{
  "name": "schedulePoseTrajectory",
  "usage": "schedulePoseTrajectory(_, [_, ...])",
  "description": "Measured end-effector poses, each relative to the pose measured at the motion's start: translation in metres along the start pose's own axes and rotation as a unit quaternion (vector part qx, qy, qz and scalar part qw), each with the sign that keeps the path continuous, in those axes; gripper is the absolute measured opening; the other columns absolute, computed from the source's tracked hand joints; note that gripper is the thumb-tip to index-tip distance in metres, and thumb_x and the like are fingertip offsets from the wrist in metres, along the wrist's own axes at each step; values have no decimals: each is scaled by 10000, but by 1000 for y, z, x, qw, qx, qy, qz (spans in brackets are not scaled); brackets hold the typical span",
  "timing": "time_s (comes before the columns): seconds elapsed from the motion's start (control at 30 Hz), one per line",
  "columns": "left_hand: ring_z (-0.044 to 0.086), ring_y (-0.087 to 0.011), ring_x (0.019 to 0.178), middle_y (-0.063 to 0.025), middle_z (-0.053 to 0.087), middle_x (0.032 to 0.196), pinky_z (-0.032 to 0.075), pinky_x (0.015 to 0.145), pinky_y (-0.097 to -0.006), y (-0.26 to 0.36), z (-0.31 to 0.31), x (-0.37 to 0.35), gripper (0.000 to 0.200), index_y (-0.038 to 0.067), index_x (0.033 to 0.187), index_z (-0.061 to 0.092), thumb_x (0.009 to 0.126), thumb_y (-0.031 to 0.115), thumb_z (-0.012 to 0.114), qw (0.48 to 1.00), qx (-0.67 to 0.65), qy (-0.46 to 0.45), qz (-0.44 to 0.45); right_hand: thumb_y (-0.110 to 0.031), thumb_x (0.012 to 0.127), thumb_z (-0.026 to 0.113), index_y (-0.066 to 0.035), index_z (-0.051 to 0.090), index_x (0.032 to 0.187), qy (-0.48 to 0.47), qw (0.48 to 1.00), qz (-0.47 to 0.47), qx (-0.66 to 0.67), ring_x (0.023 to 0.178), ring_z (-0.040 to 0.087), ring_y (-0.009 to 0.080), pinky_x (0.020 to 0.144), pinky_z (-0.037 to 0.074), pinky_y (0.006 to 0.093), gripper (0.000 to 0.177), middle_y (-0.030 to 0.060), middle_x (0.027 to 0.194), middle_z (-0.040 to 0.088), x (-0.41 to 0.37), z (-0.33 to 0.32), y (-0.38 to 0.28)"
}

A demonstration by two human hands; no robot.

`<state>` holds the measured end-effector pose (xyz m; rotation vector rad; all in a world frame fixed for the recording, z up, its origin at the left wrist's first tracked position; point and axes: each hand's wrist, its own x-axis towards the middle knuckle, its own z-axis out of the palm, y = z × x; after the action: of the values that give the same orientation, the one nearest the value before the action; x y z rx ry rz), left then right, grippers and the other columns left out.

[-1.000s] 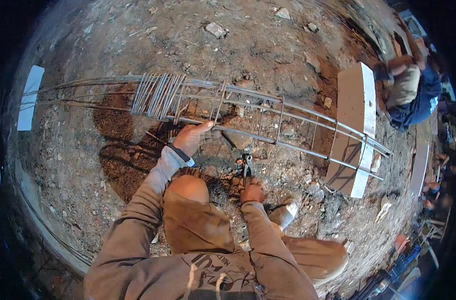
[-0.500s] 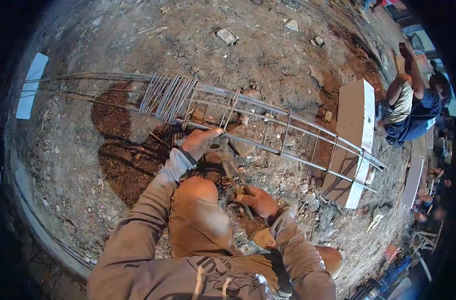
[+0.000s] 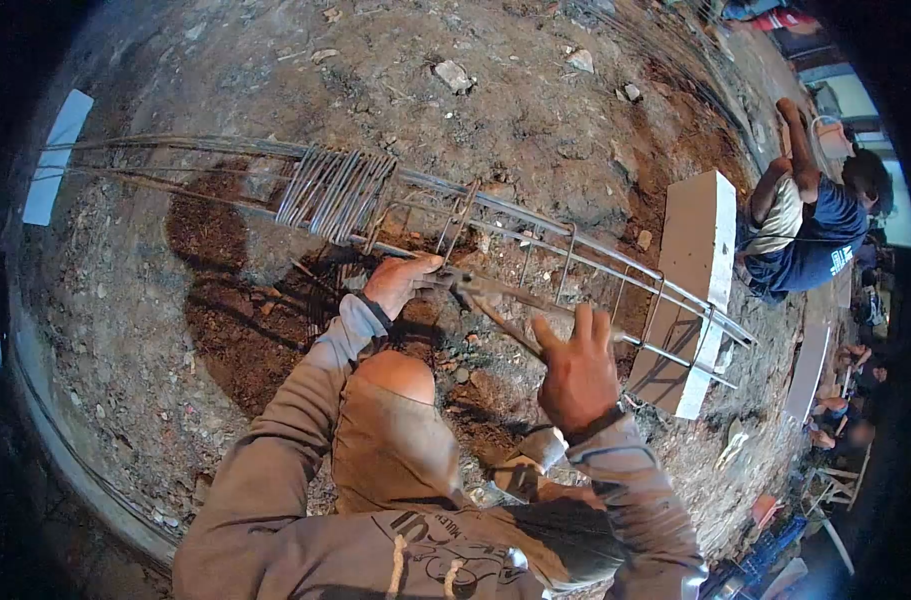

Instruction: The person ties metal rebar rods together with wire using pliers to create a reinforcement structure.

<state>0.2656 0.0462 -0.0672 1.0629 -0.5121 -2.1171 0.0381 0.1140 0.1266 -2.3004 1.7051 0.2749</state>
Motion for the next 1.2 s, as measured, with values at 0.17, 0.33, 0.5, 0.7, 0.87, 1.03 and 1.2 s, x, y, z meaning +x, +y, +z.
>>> schedulePoseTrajectory(0.17, [622,-192,852,-109,645,976,473,774,-319,-5,-2,4,340,-16,1024,622,829,262,620,998,26,7,58,-83,764,514,-71,514,1157,72,977,-35,-199,1268,234,450,998,272,513,394,262,1313,316,23,5,-1])
schedulePoseTrajectory(0.33, [625,-188,821,-108,648,954,482,766,-327,-9,-7,9,348,-22,1042,617,825,251,623,996,57,41,49,-119,776,501,79,477,1150,76,953,-99,-277,1307,193,406,1010,277,501,424,243,1342,283,41,-4,-5])
schedulePoseTrajectory(0.5, [633,-198,809,-110,651,929,500,724,-326,-10,-6,12,351,-31,1048,609,826,241,622,998,33,45,19,-116,746,516,108,405,1244,80,936,-144,-312,1318,169,396,1023,289,514,557,232,1357,261,47,-16,-16])
schedulePoseTrajectory(0.7, [633,-198,804,-111,649,913,497,694,-321,-19,-13,18,346,-35,1039,611,827,238,617,998,20,18,55,-160,749,505,107,437,1231,77,912,-143,-377,1316,174,390,1040,254,503,555,230,1395,222,52,-26,-35])
schedulePoseTrajectory(0.87, [609,-179,786,-108,649,927,461,738,-312,-4,-1,3,342,-38,1009,630,828,252,610,999,-1,5,47,-160,759,473,85,379,1288,57,878,-148,-452,1318,173,383,1049,231,491,591,224,1407,222,55,-26,-37])
schedulePoseTrajectory(1.03, [616,-184,776,-118,651,919,468,724,-313,-9,-6,9,352,-49,1032,617,827,237,608,998,34,17,44,-156,772,457,71,369,1302,62,874,-151,-458,1319,176,374,1048,228,484,583,209,1412,227,58,-25,-36])
schedulePoseTrajectory(1.2, [631,-189,754,-133,652,909,481,683,-302,-10,-5,9,338,-47,1044,611,840,222,593,999,16,37,16,-161,767,487,72,363,1302,58,853,-132,-502,1325,172,352,1057,201,493,597,206,1418,206,59,-19,-40])
